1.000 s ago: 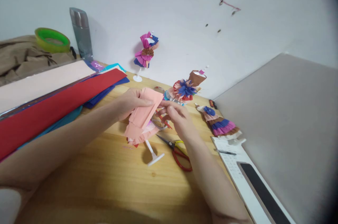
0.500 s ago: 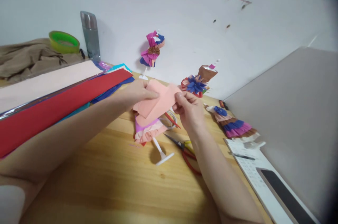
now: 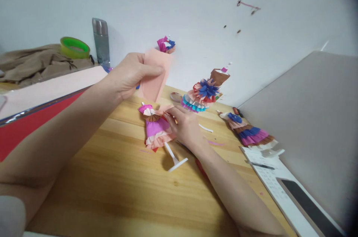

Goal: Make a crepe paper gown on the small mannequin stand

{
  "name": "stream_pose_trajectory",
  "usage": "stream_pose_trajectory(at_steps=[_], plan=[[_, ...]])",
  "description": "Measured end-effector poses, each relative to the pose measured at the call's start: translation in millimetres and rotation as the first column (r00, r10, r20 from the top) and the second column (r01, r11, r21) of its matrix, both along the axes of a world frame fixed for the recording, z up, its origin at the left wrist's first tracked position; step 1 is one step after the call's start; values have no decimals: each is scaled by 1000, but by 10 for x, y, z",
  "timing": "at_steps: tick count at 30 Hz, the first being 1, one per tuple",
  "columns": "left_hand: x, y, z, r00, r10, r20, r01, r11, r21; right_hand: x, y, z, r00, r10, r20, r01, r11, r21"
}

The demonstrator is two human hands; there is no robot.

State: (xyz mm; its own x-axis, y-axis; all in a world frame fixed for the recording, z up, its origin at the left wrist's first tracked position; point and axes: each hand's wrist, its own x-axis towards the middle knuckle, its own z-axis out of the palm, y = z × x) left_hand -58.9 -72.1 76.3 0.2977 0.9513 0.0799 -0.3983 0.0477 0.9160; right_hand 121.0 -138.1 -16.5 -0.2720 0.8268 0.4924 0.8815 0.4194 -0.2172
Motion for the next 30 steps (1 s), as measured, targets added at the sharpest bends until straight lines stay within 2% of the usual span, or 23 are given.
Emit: stream_pose_trajectory(at_steps=[2,4,6,10,12,14,18,21,24,27,30], plan=[[15,-56,8,993,-72,-92,80,993,90,29,-6,52,999,7,-44,-12,993,-114],[39,-108,6,972,-132,-194,156,981,115,64,-45,147,988,10,-156,-38,983,-178],[72,-146,-15,941,-189,-282,229,966,116,102,-98,254,948,-17,-317,-33,988,-151],[158,-170,-126,864,-261,-431,367,912,183,162,-166,411,789,-13,-615,-41,996,-73],[202,-165,-203,801,-275,-532,438,874,208,160,-179,445,752,1,-659,-74,994,-84],[237,-156,-277,739,-251,-625,479,848,225,138,-184,458,769,1,-639,-87,991,-103],[255,-122,-358,687,-165,-708,456,856,244,125,-175,467,796,-11,-605,-42,996,-74],[226,-104,-328,713,-167,-681,423,877,229,190,-145,480,747,-19,-665,37,999,13],[191,-108,-259,811,-192,-553,349,917,195,267,-111,494,690,-13,-724,77,995,56],[171,-111,-220,877,-173,-448,279,943,184,305,-97,512,672,-29,-740,64,998,19],[167,-101,-230,901,-153,-405,249,949,194,302,-97,526,656,-24,-755,14,1000,-20]])
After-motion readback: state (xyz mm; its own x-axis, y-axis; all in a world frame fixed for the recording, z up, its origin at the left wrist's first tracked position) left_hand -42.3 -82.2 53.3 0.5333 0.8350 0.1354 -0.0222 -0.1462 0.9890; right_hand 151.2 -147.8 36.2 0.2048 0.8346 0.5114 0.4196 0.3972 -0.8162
